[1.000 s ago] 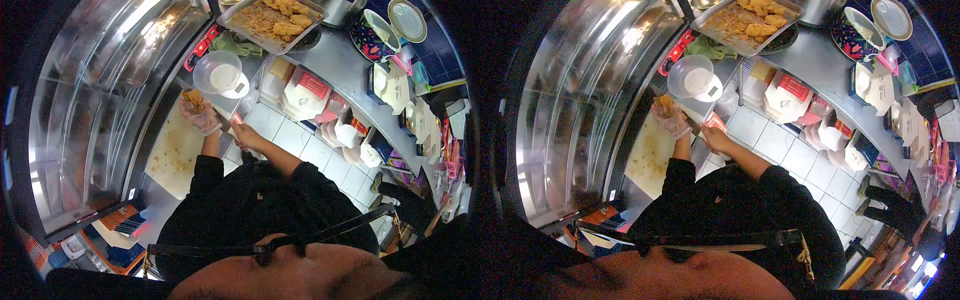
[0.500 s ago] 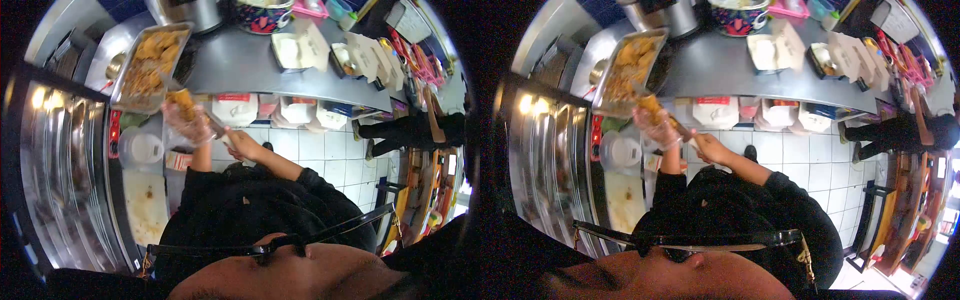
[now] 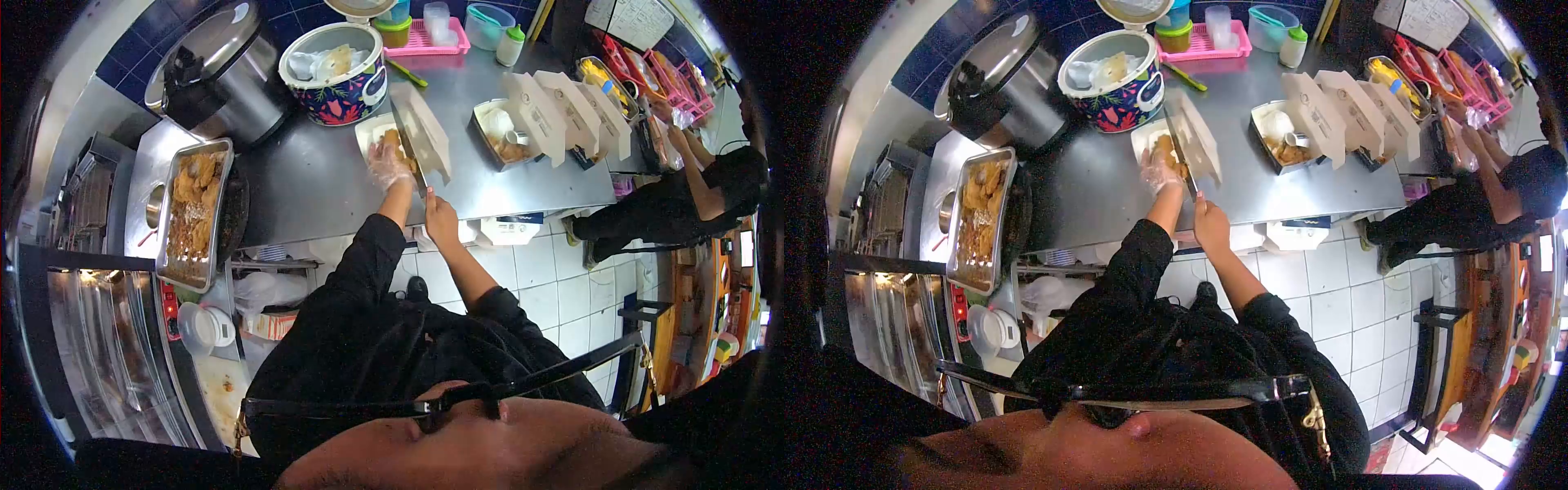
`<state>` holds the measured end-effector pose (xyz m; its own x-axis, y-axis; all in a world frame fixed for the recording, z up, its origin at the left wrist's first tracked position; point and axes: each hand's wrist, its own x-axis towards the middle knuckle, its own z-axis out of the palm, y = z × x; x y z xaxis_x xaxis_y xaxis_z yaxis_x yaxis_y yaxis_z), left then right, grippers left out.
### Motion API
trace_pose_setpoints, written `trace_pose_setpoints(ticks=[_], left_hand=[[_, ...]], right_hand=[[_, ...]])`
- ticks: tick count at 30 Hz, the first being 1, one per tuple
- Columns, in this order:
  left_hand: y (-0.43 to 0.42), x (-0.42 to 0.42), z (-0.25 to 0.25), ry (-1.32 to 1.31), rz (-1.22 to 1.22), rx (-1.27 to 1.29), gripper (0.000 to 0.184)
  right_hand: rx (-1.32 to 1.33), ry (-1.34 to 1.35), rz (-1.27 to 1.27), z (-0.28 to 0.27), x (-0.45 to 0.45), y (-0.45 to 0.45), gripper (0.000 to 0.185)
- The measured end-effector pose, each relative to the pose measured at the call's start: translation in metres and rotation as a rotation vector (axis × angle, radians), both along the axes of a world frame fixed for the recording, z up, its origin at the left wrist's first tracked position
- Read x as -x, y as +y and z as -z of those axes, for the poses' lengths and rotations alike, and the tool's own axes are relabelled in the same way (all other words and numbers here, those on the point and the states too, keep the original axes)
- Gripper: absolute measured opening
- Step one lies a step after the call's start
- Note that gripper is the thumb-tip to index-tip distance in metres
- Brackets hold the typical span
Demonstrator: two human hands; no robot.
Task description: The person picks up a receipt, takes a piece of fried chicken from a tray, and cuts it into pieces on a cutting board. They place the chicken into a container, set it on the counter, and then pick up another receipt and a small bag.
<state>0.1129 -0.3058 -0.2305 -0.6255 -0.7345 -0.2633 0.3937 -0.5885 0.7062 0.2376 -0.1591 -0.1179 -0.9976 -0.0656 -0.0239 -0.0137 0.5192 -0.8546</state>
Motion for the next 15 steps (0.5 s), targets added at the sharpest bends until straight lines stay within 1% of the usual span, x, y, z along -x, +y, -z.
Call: trace_pose_setpoints(ticks=[1,2,3,5,6,8,9,11,12,14,15], left_hand=[[-0.001,-0.004,-0.033,-0.038,-0.004,-0.124,0.051],[0.024,-0.009,-0.061,-0.168,-0.198,-0.039,0.044],[0.021,-0.007,-0.064,-0.177,-0.202,-0.030,0.044],[0.012,-0.009,-0.069,0.013,-0.218,-0.455,0.036],[0.010,-0.014,-0.070,0.006,-0.225,-0.449,0.036],[0.009,-0.027,-0.072,0.078,-0.032,-0.133,0.024],[0.007,-0.027,-0.074,0.074,-0.039,-0.133,0.024],[0.007,-0.033,-0.093,-0.333,-0.243,0.271,0.029],[-0.012,-0.052,-0.104,-0.447,-0.042,0.415,0.032],[-0.027,-0.104,-0.173,-0.056,-0.059,-0.071,0.036],[-0.044,-0.133,-0.172,-0.063,-0.062,0.125,0.038]], right_hand=[[-0.019,-0.047,0.045,0.003,0.004,-0.003,0.063],[-0.039,-0.059,0.052,0.007,0.005,-0.005,0.062],[-0.030,-0.069,0.048,0.006,0.007,-0.006,0.062],[0.080,-0.078,0.045,0.004,0.006,-0.007,0.056],[0.084,-0.087,0.041,0.004,0.007,-0.008,0.056],[0.120,-0.015,0.096,0.004,0.009,-0.011,0.056],[0.120,-0.019,0.089,0.009,0.013,-0.010,0.056],[0.247,-0.062,0.008,0.023,0.019,-0.003,0.058],[0.239,-0.070,-0.001,0.020,0.019,0.001,0.058],[0.567,-0.400,-0.062,-0.008,0.020,0.008,0.060],[0.554,-0.410,-0.090,-0.023,0.019,0.009,0.060]])
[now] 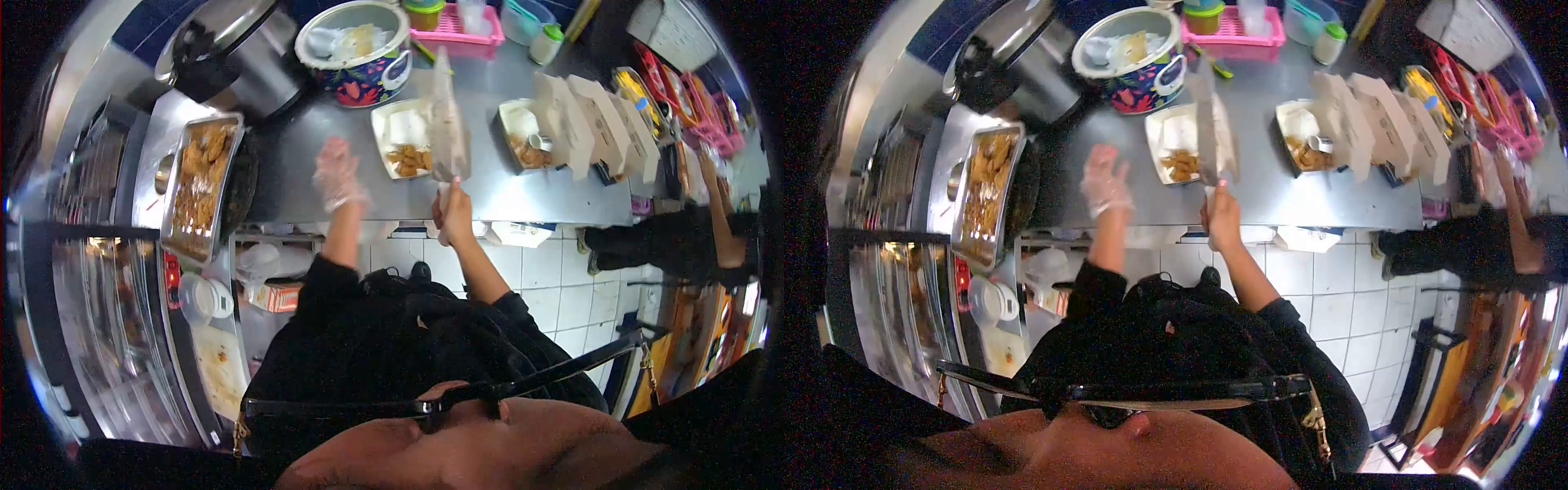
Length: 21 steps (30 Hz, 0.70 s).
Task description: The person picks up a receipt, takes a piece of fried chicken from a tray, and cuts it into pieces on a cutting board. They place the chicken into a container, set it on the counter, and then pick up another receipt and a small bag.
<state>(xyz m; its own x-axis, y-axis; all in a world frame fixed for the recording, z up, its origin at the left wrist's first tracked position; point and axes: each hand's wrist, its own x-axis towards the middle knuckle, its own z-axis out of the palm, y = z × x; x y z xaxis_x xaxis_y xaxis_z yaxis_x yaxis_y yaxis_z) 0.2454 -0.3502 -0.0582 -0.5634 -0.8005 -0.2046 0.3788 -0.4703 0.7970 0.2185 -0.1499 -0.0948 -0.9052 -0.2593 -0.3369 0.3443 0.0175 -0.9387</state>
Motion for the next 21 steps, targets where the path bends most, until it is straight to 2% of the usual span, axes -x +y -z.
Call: trace_pose_setpoints(ticks=[1,2,4,5,7,8,10,12,13,14,15,16,17,18,19,20,21], left_hand=[[-0.021,-0.029,0.002,-0.020,-0.009,0.198,0.041],[-0.046,-0.058,0.011,-0.026,-0.067,0.195,0.041],[-0.092,-0.132,0.034,-0.220,-0.346,0.747,0.046],[-0.104,-0.169,0.034,-0.264,-0.456,0.753,0.046],[-0.118,-0.259,0.030,-0.872,-0.711,0.792,0.051],[-0.131,-0.313,0.056,-0.965,-0.864,0.856,0.057],[-0.109,-0.378,0.017,-1.416,-1.002,0.515,0.068],[-0.108,-0.462,0.044,-1.596,-1.135,0.413,0.073],[-0.115,-0.497,0.058,-1.730,-1.148,0.368,0.078],[-0.118,-0.528,0.062,-1.740,-1.193,0.328,0.078],[-0.122,-0.554,0.064,-1.842,-1.143,0.312,0.080],[-0.129,-0.578,0.067,-1.936,-1.079,0.300,0.083],[-0.136,-0.593,0.064,-2.015,-1.063,0.352,0.081],[-0.146,-0.605,0.062,-2.014,-1.061,0.335,0.081],[-0.160,-0.615,0.064,-1.886,-0.785,0.550,0.076],[-0.178,-0.621,0.068,-1.728,-0.504,0.740,0.072],[-0.190,-0.622,0.073,-1.717,-0.492,0.729,0.072]], right_hand=[[0.029,-0.042,0.032,-0.015,-0.002,-0.001,0.061],[0.059,-0.085,0.051,-0.022,-0.003,-0.005,0.061],[0.077,0.037,-0.106,0.002,0.006,-0.004,0.061],[0.108,-0.104,-0.068,-0.008,0.005,-0.016,0.059],[0.081,-0.144,-0.128,-0.031,-0.007,-0.038,0.058],[0.112,-0.136,-0.227,-0.037,-0.015,-0.052,0.057],[0.115,-0.115,-0.316,-0.032,-0.042,-0.088,0.057],[0.079,-0.036,-0.510,-0.031,-0.083,-0.126,0.055],[0.061,0.076,-0.686,-0.029,-0.103,-0.145,0.053],[0.050,0.196,-0.842,-0.027,-0.127,-0.161,0.052],[-0.049,0.125,-0.911,-0.044,-0.163,-0.180,0.048],[0.002,0.230,-0.966,-0.024,-0.188,-0.197,0.045],[-0.042,0.158,-1.167,-0.031,-0.209,-0.210,0.043],[-0.001,0.206,-1.272,-0.029,-0.235,-0.220,0.043],[-0.019,0.543,-1.353,-0.035,-0.263,-0.236,0.043],[-0.163,0.556,-1.415,-0.020,-0.282,-0.253,0.040],[-0.237,0.691,-1.403,-0.011,-0.306,-0.265,0.040]])
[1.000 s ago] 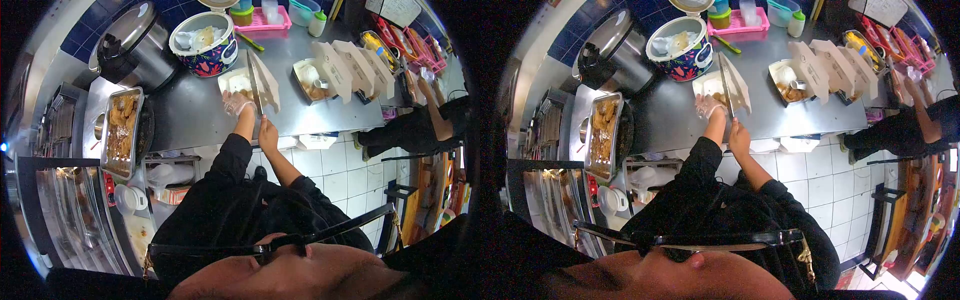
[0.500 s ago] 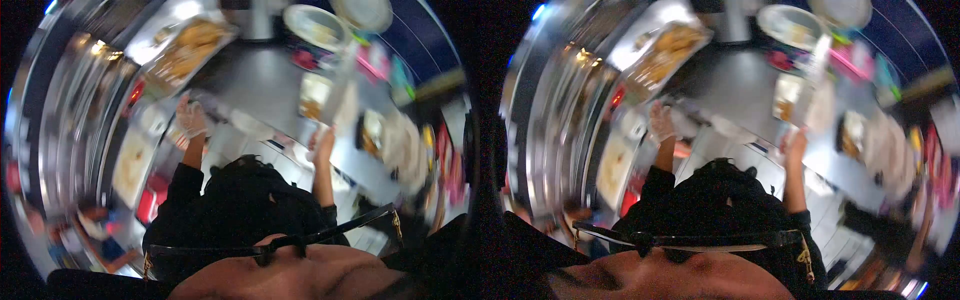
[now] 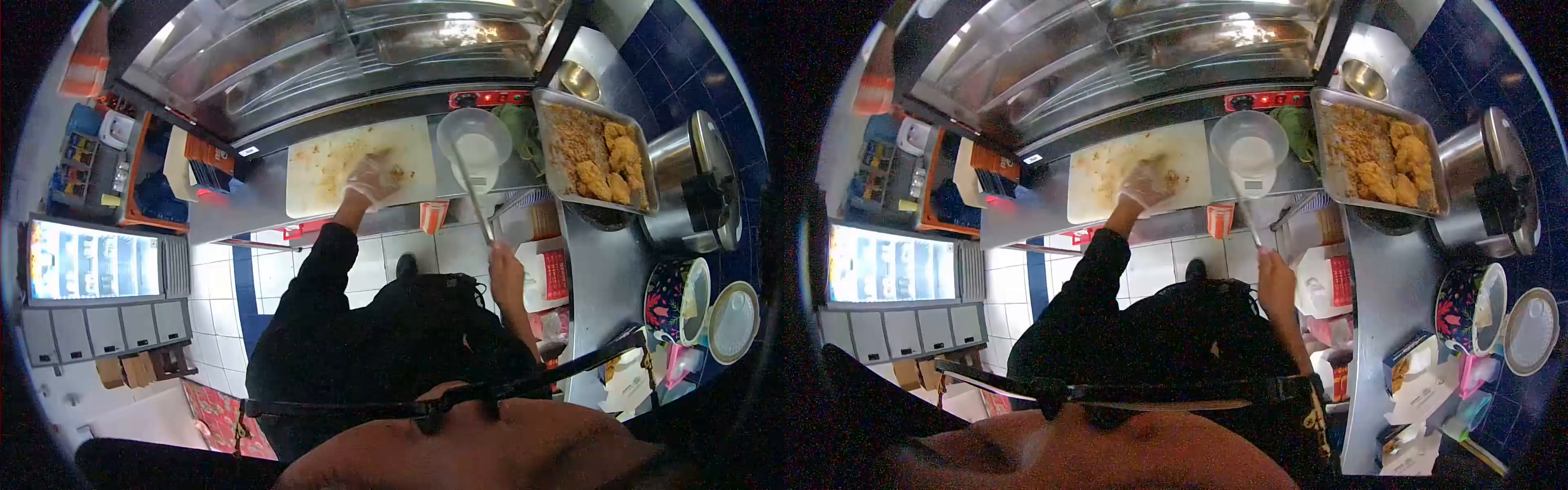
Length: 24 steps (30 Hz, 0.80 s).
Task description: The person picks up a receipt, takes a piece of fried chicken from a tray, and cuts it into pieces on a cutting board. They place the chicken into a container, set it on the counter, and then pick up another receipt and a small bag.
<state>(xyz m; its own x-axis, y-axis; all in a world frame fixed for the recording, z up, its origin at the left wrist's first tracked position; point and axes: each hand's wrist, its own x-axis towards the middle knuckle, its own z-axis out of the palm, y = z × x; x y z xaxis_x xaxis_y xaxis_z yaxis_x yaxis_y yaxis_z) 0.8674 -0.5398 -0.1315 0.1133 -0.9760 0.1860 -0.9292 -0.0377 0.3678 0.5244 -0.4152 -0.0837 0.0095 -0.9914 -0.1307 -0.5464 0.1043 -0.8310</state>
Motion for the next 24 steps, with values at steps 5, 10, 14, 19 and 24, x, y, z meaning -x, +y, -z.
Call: trace_pose_setpoints(ticks=[5,10,14,19,24], left_hand=[[-0.025,-0.015,0.022,-0.071,0.276,-0.335,0.048],[0.007,-0.081,0.036,0.352,0.153,0.004,0.040],[0.022,-0.121,0.004,1.101,-0.105,0.098,0.042],[-0.009,0.003,-0.094,1.160,0.083,-0.009,0.035],[0.003,0.223,-0.099,1.014,0.702,-0.364,0.031]], right_hand=[[0.009,0.354,-0.120,-0.011,-0.081,-0.049,0.041],[0.244,0.564,-0.457,0.061,-0.115,-0.100,0.033],[0.488,0.418,-0.466,0.083,-0.167,-0.143,0.041],[1.050,0.644,-0.355,0.062,-0.149,-0.130,0.024],[0.759,0.323,-0.180,0.070,-0.023,-0.010,0.030]])
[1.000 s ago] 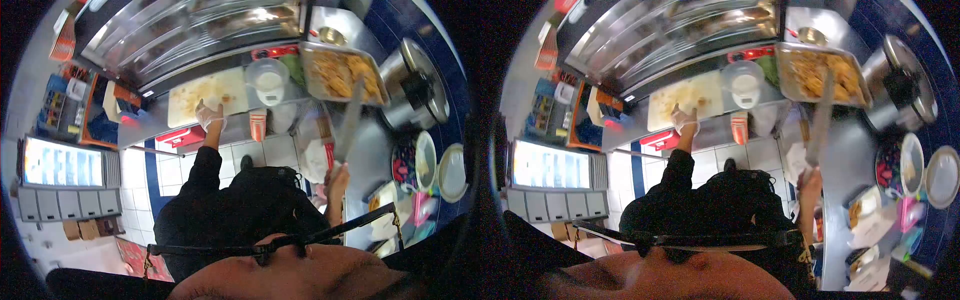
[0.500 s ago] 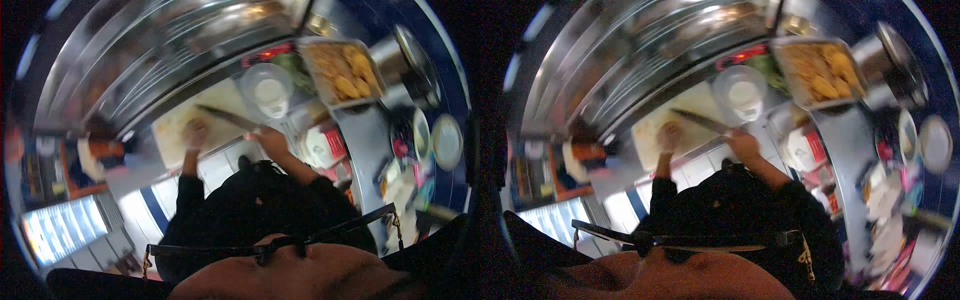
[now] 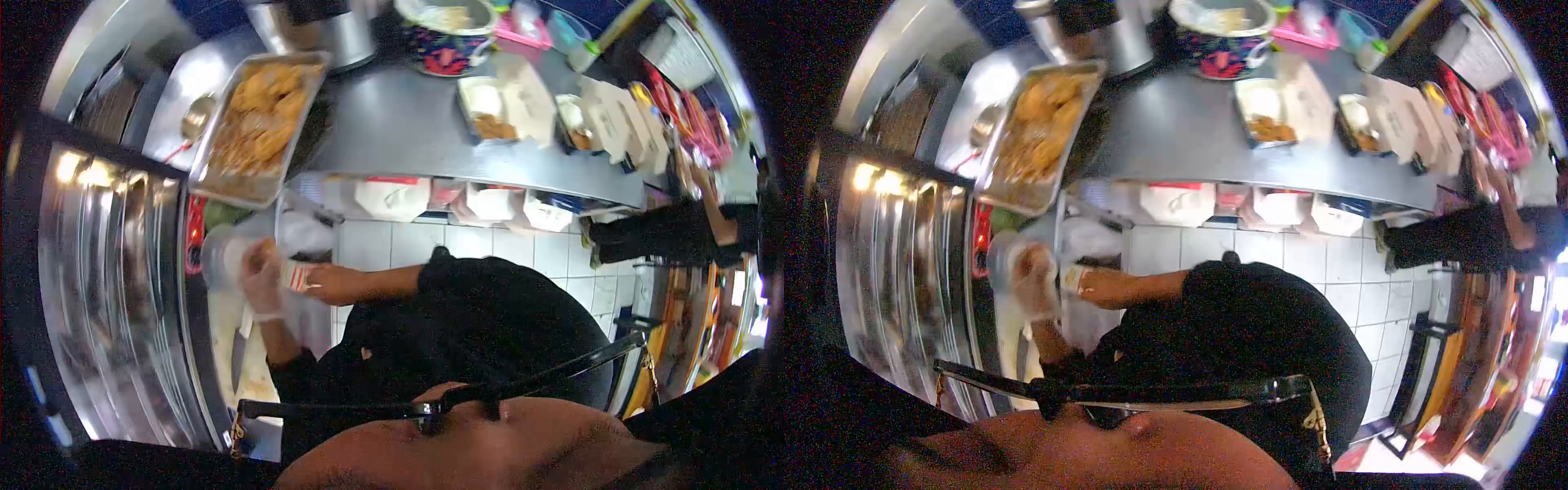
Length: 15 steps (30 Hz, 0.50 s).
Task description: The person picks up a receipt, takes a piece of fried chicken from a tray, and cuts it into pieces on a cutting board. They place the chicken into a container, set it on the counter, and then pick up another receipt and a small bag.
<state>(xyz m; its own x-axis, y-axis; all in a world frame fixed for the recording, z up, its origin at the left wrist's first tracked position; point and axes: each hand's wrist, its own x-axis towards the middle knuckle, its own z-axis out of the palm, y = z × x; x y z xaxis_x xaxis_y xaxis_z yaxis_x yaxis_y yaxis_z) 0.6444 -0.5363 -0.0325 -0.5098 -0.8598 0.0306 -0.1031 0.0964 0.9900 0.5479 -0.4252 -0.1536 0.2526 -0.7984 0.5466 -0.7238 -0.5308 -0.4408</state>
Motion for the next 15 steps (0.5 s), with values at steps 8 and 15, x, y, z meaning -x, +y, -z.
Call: trace_pose_setpoints(ticks=[8,15], left_hand=[[0.164,0.366,0.013,-0.250,0.675,0.346,0.046],[0.184,0.387,-0.002,-0.528,0.749,0.788,0.051]], right_hand=[[-0.221,-0.340,0.770,-0.012,0.195,0.215,0.024],[-0.146,-0.716,1.099,-0.034,0.269,0.288,0.023]])
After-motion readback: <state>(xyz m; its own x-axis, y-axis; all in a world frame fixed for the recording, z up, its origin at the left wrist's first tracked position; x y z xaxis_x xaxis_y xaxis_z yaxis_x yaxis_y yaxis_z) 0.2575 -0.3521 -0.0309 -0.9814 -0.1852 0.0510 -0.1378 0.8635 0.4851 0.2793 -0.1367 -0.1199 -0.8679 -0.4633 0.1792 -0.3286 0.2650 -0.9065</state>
